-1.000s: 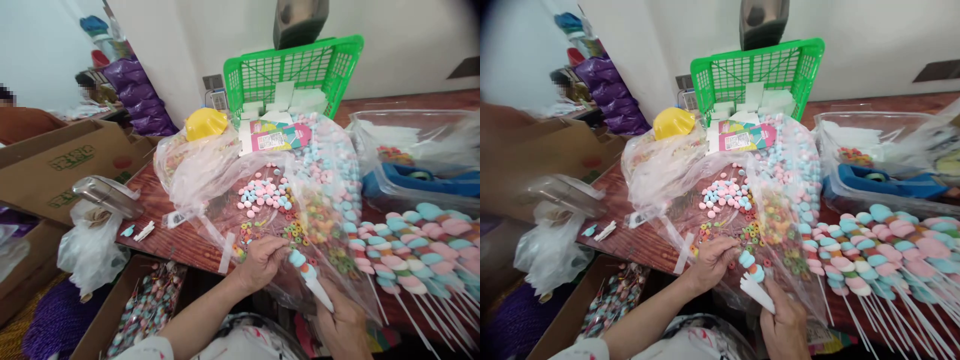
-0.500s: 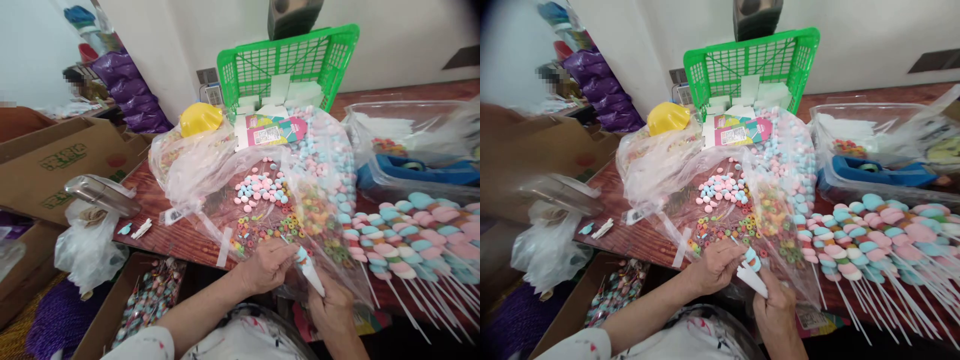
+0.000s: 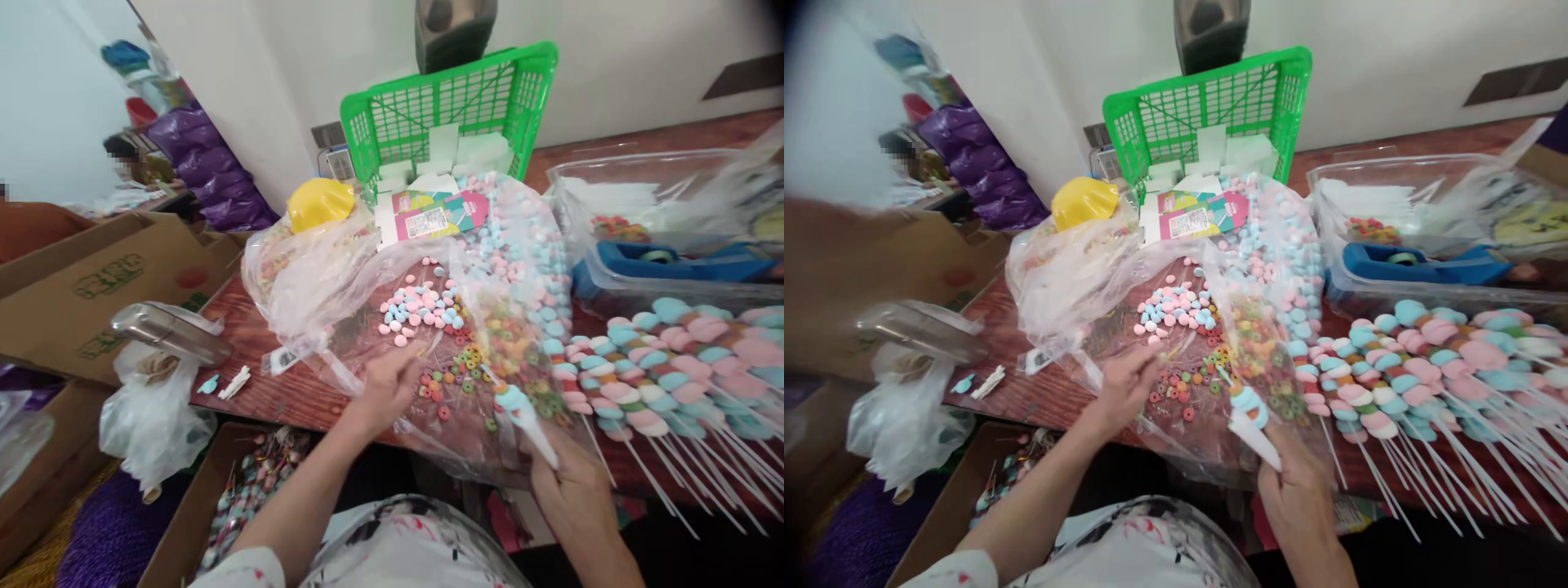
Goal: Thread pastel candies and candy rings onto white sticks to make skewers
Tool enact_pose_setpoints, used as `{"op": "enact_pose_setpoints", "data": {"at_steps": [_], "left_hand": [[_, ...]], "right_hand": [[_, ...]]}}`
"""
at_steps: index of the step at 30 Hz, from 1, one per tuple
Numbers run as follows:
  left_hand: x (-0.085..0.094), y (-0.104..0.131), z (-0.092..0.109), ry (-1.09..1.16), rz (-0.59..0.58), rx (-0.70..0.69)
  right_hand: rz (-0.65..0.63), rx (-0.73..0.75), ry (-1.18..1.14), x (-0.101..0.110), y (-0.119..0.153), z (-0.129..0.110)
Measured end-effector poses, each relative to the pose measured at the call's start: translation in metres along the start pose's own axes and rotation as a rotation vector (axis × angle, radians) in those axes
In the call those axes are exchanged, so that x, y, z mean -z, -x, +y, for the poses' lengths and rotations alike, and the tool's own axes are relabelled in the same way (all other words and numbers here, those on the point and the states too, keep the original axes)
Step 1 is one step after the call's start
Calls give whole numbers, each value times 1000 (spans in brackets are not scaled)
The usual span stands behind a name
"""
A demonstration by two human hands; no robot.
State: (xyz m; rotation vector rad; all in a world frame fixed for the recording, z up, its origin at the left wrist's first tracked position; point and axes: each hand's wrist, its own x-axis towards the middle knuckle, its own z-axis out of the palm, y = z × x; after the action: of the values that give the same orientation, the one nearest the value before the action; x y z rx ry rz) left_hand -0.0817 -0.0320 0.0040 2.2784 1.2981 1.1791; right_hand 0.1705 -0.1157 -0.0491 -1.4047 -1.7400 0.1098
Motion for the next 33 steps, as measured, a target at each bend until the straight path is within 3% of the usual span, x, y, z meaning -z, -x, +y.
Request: {"op": "enact_pose_setpoints", "data": {"at_steps": [1, 3, 5, 7, 14, 19, 24, 33], "left_hand": [[9, -10, -14, -103, -3, 28], [21, -29, -41, -293, -137, 88], [24, -42, -60, -391, -317, 112], [21, -47, -69, -423, -397, 106], [20, -32, -64, -321, -287, 75], [24, -48, -60, -132, -109, 397], [14, -65, -59, -108, -210, 475], [22, -46, -59, -60, -203, 535]], "right_hand": [[36, -32, -21, 2, 0, 4], [79, -49, -60, 3, 0, 7], [78, -22, -72, 3, -1, 4], [48, 10, -59, 1, -4, -2], [-1, 95, 3, -4, -3, -4], [-9, 150, 30, -8, -1, -2], [8, 145, 36, -7, -4, -4], [-12, 129, -17, -11, 0, -5]]}}
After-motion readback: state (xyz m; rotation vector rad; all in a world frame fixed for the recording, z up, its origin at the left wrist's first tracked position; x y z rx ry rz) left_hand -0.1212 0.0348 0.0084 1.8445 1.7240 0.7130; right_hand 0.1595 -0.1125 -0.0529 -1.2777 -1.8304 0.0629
